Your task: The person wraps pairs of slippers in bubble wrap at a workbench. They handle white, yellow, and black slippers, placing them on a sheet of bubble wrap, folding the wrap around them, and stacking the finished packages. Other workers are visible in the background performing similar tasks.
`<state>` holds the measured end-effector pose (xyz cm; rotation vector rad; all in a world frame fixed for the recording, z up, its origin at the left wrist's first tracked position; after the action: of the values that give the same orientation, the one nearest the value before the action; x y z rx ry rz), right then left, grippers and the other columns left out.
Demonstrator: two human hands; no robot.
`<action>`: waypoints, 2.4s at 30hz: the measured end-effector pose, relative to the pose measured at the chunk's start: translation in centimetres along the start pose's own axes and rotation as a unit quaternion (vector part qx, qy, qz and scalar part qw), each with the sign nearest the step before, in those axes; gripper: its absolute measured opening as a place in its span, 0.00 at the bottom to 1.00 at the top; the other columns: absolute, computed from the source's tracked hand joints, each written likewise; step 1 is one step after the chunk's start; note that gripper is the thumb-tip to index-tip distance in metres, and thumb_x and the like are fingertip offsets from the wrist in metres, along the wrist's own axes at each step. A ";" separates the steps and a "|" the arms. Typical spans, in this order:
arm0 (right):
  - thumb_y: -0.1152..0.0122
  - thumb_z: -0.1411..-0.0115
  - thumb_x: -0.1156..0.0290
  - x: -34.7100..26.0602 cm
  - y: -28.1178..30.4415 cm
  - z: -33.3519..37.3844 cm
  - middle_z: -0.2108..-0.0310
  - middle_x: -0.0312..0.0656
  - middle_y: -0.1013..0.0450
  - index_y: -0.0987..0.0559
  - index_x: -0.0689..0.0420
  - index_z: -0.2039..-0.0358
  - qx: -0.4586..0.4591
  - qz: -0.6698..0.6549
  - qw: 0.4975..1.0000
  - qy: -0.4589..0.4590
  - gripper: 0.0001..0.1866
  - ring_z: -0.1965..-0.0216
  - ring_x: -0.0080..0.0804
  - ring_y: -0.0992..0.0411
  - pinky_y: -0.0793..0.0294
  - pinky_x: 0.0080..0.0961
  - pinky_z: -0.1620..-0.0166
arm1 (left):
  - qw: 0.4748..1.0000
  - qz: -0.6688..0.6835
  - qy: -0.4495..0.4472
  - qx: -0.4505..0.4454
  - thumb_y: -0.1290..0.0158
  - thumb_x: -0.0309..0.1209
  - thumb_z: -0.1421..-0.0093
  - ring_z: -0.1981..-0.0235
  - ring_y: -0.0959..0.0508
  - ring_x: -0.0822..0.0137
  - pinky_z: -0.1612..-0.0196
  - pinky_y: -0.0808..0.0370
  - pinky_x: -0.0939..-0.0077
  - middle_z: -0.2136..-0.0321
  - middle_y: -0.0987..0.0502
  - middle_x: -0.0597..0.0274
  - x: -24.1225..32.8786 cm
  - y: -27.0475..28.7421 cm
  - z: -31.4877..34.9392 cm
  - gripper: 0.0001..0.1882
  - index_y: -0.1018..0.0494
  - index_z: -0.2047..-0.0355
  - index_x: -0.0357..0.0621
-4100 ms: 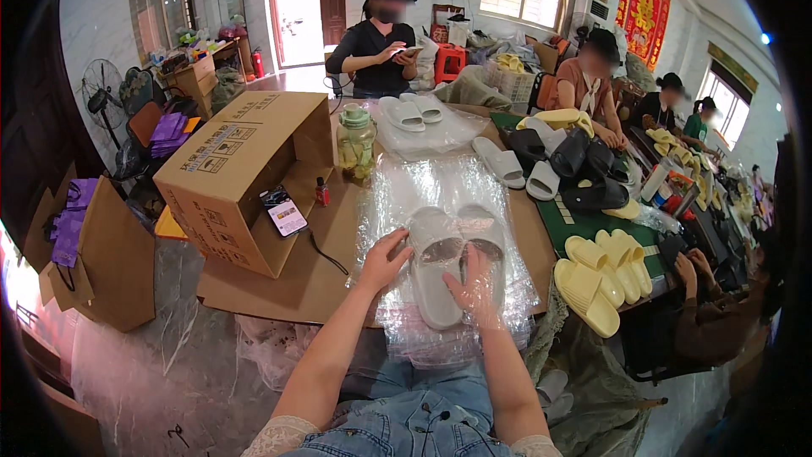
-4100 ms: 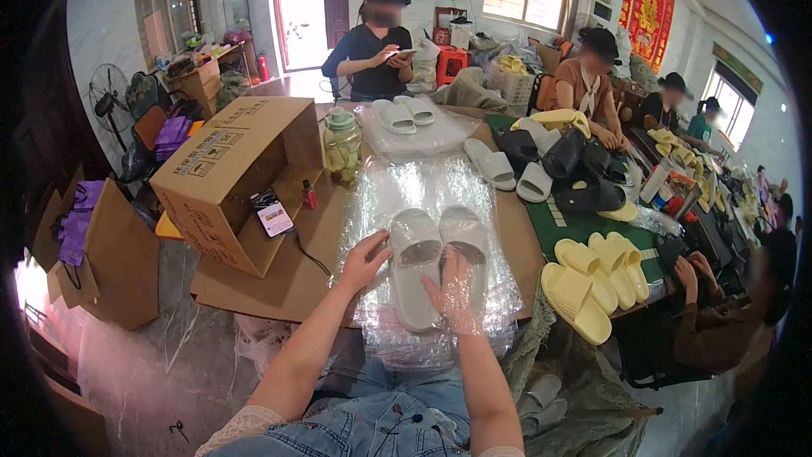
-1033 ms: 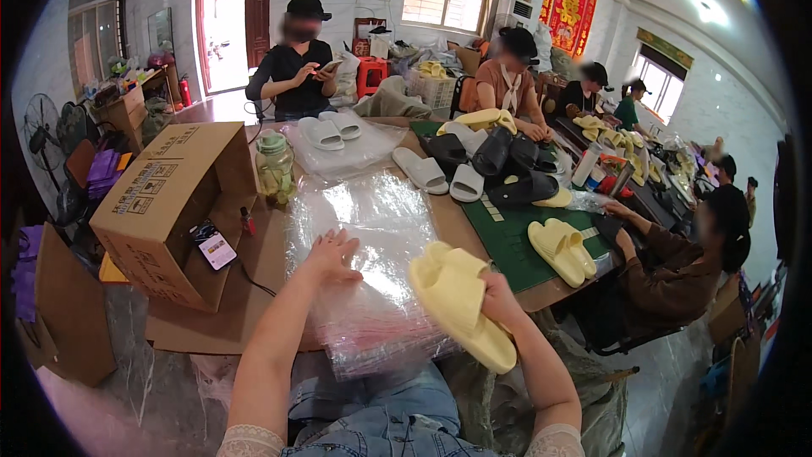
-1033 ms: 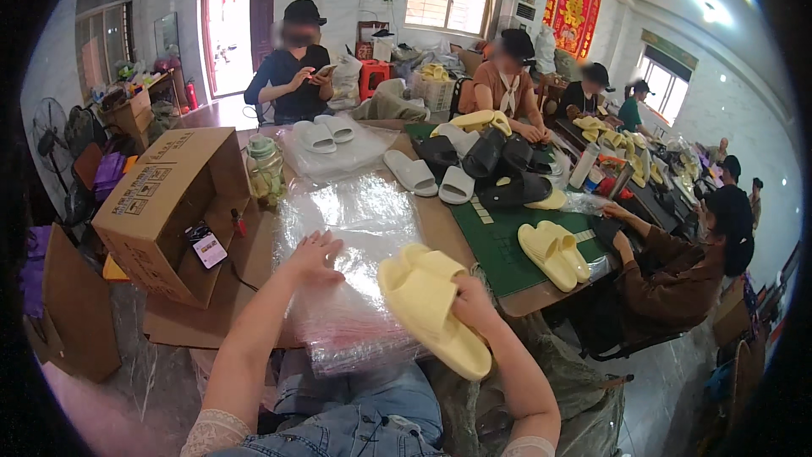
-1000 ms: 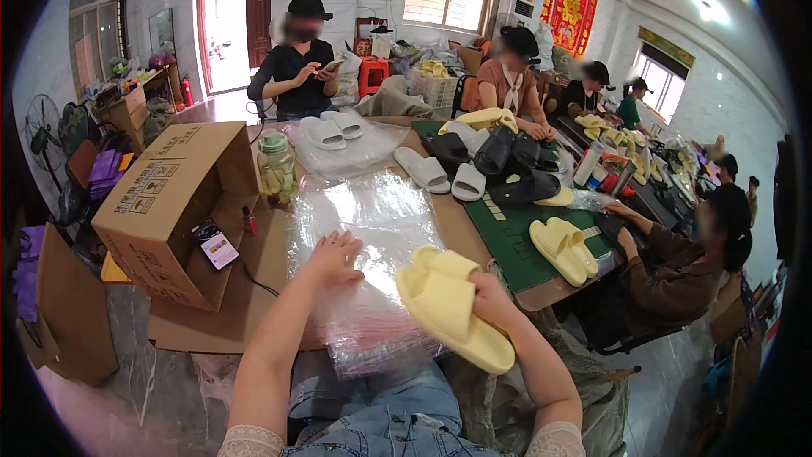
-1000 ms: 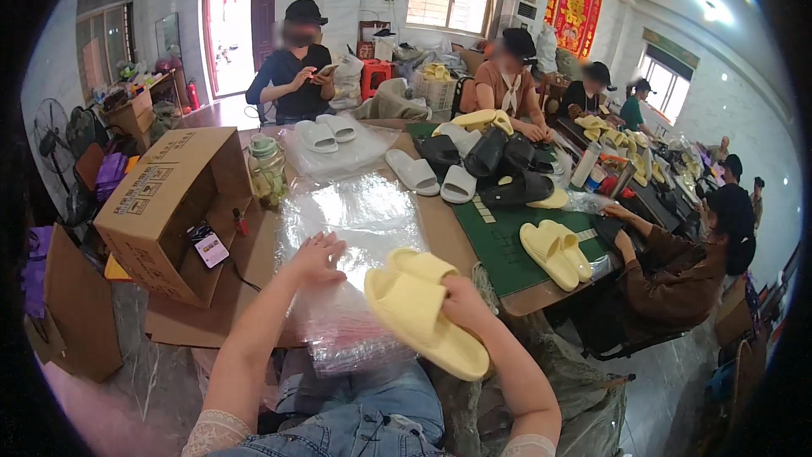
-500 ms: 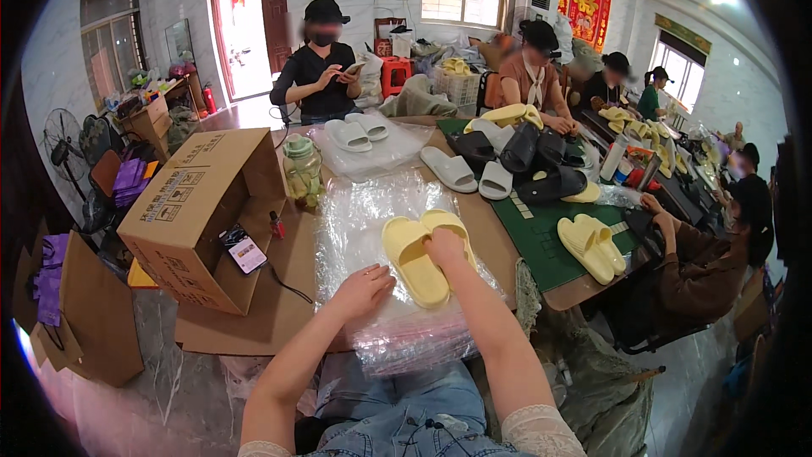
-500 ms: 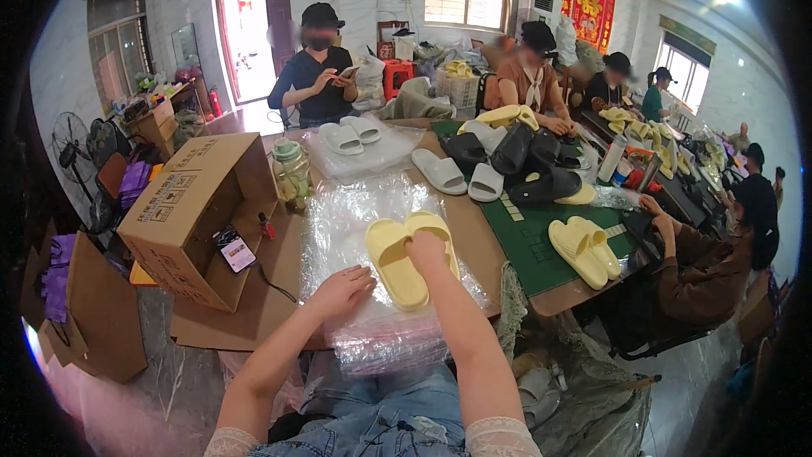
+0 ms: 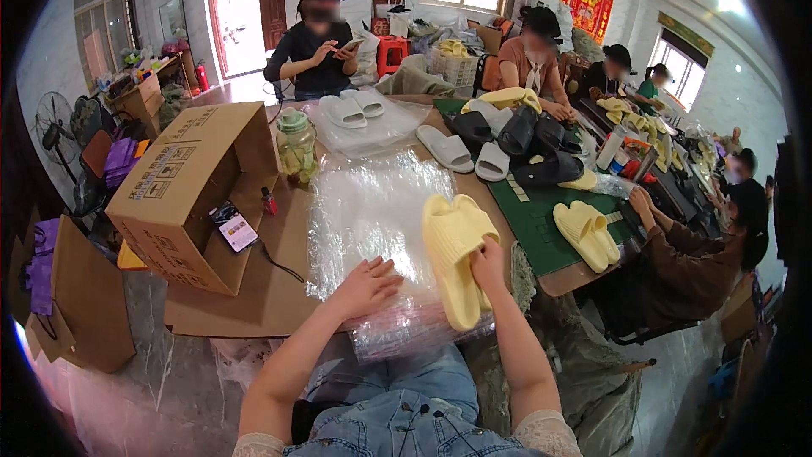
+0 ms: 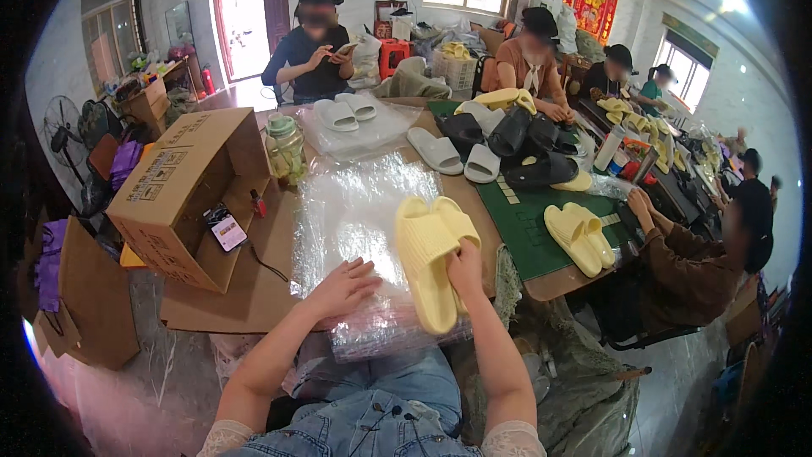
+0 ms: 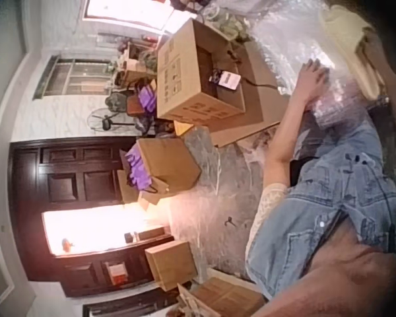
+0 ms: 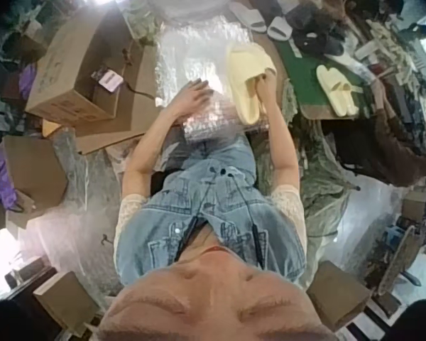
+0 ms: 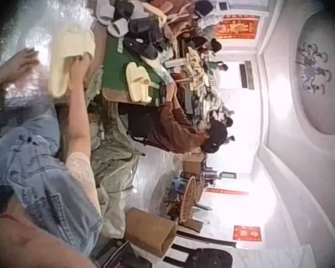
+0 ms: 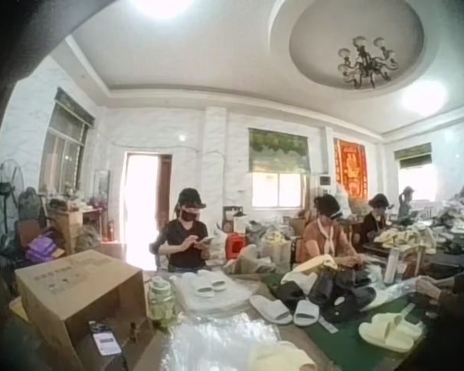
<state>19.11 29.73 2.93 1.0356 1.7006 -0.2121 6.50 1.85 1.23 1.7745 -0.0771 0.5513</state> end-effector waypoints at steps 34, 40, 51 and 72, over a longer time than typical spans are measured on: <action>0.40 0.41 0.64 -4.3 -9.1 1.1 0.64 0.57 0.23 0.21 0.61 0.68 -0.184 0.224 0.950 0.116 0.12 0.62 0.56 0.22 0.23 0.47 0.59 | 0.988 0.110 -0.097 0.048 0.61 0.35 0.26 0.27 0.47 0.47 0.25 0.52 0.55 0.29 0.42 0.51 8.4 6.7 -0.8 0.23 0.35 0.33 0.47; 0.49 0.33 0.58 -5.8 -14.0 -4.7 0.64 0.55 0.22 0.20 0.61 0.64 -0.162 0.304 0.939 0.002 0.18 0.62 0.55 0.22 0.22 0.46 0.58 | 0.988 0.109 -0.096 0.053 0.60 0.33 0.28 0.27 0.47 0.48 0.26 0.52 0.55 0.29 0.41 0.53 7.4 7.3 0.7 0.24 0.34 0.33 0.47; 0.39 0.38 0.63 -5.2 -11.9 0.9 0.54 0.57 0.24 0.19 0.67 0.64 -0.031 0.259 0.927 0.270 0.16 0.61 0.50 0.22 0.21 0.42 0.58 | 0.961 0.043 0.132 0.237 0.47 0.48 0.34 0.30 0.42 0.42 0.28 0.46 0.54 0.32 0.39 0.37 -0.9 6.1 5.1 0.37 0.40 0.31 0.40; 0.41 0.35 0.50 4.3 2.1 2.7 0.52 0.65 0.23 0.24 0.70 0.46 -0.170 0.119 0.960 -0.190 0.32 0.47 0.61 0.26 0.29 0.44 0.44 | 0.902 0.144 0.368 0.175 0.48 0.41 0.34 0.42 0.27 0.35 0.39 0.31 0.52 0.43 0.29 0.28 -6.0 4.1 4.3 0.38 0.45 0.32 0.30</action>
<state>22.29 31.64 -1.15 0.8648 1.2009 0.0380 1.22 -4.74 1.78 1.7896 0.3095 1.4966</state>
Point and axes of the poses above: each hand's wrist, its own z-axis away from the middle knuckle, its own y-axis out of the back of the hand, x = y × z, the point moved 3 cm from there along -z, towards the middle knuckle
